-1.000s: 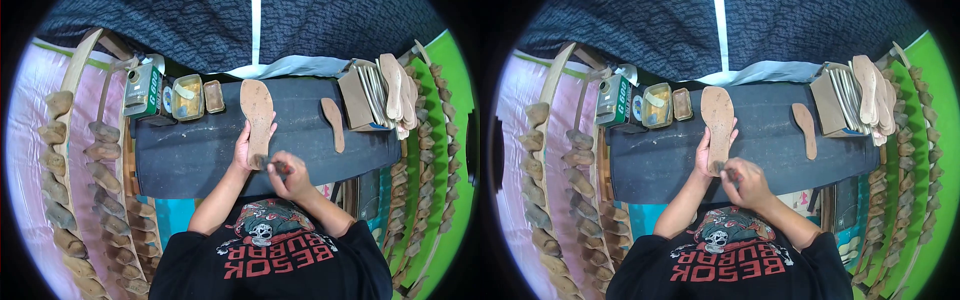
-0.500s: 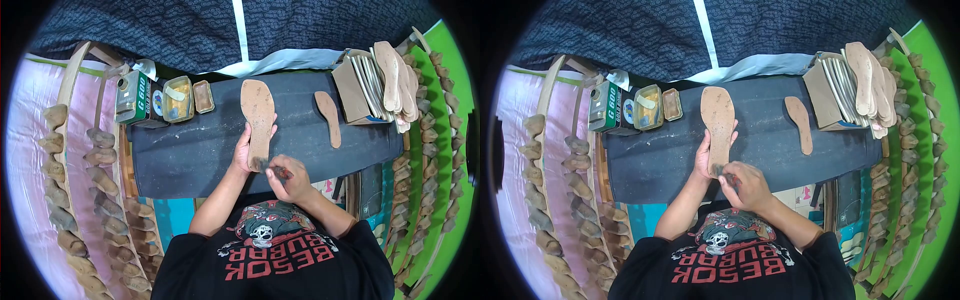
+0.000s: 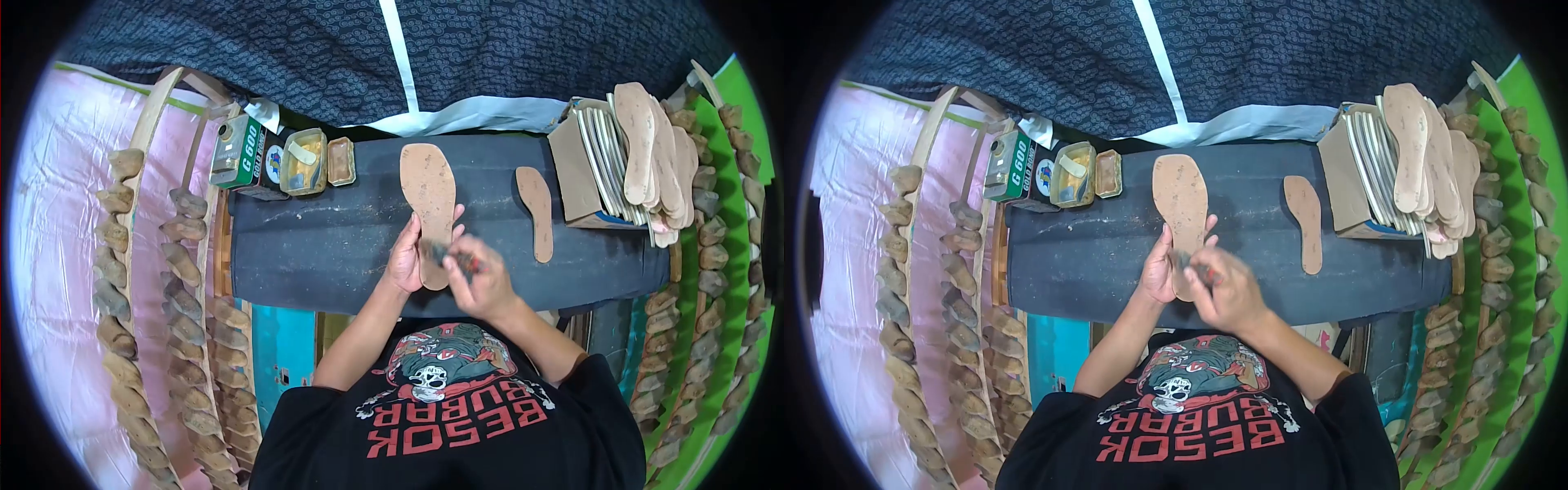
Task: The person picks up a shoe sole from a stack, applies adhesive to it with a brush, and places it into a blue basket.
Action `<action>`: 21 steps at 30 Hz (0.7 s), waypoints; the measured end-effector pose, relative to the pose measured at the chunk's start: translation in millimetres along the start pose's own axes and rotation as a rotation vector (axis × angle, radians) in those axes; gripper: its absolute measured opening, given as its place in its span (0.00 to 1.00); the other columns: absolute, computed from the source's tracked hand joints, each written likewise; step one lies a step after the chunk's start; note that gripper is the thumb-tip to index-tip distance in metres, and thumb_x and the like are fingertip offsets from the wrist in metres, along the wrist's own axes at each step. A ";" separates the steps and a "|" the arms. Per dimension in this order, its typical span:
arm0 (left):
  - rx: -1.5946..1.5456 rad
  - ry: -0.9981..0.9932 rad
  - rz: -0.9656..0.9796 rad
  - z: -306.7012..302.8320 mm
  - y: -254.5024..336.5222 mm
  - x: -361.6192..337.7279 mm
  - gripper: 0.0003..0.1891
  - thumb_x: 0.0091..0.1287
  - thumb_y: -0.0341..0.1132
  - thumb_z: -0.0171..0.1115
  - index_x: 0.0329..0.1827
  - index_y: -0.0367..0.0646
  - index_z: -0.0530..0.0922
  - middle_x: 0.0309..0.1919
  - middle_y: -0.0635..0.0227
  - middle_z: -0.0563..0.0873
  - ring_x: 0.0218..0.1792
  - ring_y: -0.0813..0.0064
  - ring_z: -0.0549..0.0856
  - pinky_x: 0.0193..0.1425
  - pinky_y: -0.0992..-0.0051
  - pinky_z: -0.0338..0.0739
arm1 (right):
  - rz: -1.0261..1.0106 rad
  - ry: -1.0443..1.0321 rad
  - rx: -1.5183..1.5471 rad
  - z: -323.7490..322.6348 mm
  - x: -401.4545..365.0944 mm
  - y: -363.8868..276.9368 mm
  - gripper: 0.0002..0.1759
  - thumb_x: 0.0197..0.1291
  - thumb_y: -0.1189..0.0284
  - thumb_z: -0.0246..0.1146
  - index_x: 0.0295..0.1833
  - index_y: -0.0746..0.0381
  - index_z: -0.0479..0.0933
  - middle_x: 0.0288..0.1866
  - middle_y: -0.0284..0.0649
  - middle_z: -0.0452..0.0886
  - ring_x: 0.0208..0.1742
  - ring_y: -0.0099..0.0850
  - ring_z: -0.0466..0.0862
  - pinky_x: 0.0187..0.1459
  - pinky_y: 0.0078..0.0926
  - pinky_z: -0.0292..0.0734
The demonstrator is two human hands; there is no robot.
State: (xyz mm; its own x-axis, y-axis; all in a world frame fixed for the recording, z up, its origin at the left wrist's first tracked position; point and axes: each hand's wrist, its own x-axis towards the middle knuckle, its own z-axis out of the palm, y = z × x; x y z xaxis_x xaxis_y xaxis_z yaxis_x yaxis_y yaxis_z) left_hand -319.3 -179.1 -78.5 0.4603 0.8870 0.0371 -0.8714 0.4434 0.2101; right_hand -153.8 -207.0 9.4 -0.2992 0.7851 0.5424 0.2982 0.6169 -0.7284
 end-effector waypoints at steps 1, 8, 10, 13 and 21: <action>0.091 0.155 0.057 5.4 -4.3 1.2 0.30 0.84 0.50 0.43 0.83 0.43 0.58 0.79 0.50 0.67 0.77 0.56 0.71 0.80 0.55 0.70 | 0.012 -0.035 0.060 0.8 -6.8 -1.8 0.10 0.63 0.78 0.66 0.47 0.66 0.74 0.37 0.47 0.82 0.34 0.47 0.85 0.38 0.41 0.80; -0.031 0.029 0.112 -3.1 -24.6 -5.9 0.33 0.84 0.54 0.39 0.84 0.45 0.56 0.79 0.52 0.67 0.74 0.53 0.74 0.78 0.58 0.72 | 0.000 -0.057 0.121 -29.9 -2.5 10.2 0.08 0.64 0.77 0.66 0.46 0.65 0.76 0.33 0.46 0.83 0.31 0.45 0.86 0.34 0.38 0.80; -0.014 0.056 0.153 -6.2 -30.3 -4.6 0.32 0.84 0.55 0.39 0.83 0.44 0.60 0.76 0.52 0.70 0.73 0.54 0.76 0.76 0.58 0.75 | 0.000 -0.038 0.108 -40.9 7.8 18.7 0.08 0.64 0.78 0.65 0.47 0.66 0.76 0.35 0.47 0.84 0.33 0.46 0.87 0.36 0.38 0.80; 0.052 0.249 0.188 -7.7 -38.7 -4.7 0.31 0.84 0.57 0.39 0.78 0.44 0.67 0.68 0.53 0.79 0.66 0.56 0.81 0.65 0.54 0.83 | -0.050 -0.103 0.119 -51.7 16.0 33.3 0.09 0.65 0.78 0.65 0.49 0.67 0.75 0.37 0.50 0.84 0.35 0.48 0.88 0.37 0.39 0.81; 0.032 0.219 0.115 -2.5 -39.3 0.0 0.32 0.83 0.57 0.43 0.78 0.43 0.67 0.65 0.53 0.81 0.54 0.63 0.88 0.56 0.63 0.89 | -0.329 -0.474 0.272 -70.0 2.7 40.7 0.12 0.55 0.79 0.70 0.44 0.63 0.76 0.32 0.43 0.78 0.31 0.43 0.80 0.35 0.39 0.76</action>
State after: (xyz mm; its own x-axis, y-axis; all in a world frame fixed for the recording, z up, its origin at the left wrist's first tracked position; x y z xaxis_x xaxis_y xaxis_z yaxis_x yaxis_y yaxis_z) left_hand -285.5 -196.2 -89.1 0.3076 0.9396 -0.1499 -0.9084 0.3369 0.2477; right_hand -79.0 -175.9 10.5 -0.7232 0.4087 0.5567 -0.0995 0.7361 -0.6696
